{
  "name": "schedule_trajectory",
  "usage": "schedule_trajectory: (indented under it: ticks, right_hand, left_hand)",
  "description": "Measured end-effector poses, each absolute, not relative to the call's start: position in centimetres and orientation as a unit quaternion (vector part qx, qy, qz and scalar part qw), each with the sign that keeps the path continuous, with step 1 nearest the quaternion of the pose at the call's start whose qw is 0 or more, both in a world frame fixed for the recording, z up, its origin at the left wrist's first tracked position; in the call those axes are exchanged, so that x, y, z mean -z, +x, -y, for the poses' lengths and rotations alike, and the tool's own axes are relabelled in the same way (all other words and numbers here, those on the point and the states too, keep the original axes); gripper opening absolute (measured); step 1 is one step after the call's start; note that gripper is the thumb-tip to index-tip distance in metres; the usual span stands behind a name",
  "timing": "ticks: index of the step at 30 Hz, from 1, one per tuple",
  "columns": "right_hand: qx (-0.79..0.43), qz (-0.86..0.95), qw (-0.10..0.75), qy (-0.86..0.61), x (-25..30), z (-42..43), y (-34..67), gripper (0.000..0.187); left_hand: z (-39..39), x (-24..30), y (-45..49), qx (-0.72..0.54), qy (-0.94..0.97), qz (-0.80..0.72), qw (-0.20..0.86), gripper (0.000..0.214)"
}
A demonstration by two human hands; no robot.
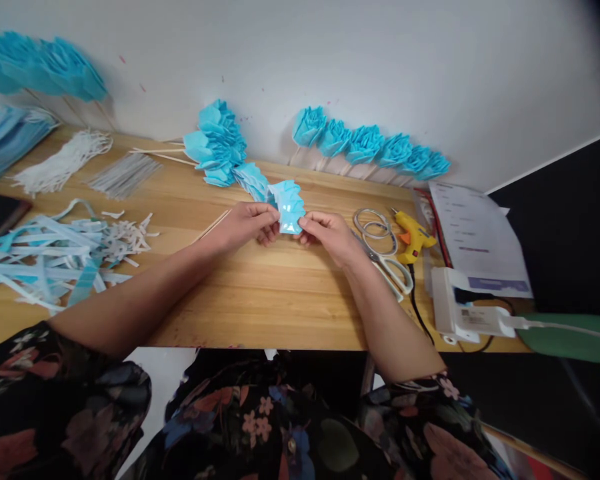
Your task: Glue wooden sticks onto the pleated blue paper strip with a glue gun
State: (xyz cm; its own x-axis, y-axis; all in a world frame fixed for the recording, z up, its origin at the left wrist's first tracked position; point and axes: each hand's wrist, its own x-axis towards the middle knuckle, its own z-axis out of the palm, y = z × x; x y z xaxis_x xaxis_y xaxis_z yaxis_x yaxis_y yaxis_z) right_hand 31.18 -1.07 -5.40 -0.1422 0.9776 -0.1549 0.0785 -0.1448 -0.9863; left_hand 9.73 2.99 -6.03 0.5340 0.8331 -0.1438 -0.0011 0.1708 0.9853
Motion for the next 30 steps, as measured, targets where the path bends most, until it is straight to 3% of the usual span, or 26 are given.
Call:
schedule_trajectory:
  ticks: [30]
  right_hand:
    - [-0.583, 0.504, 0.383, -0.509, 4.97, 1.24, 31.67, 0.042]
  left_hand:
    - [-2.98, 6.0, 9.56, -0.259, 0.594, -0.389, 0.655, 0.019]
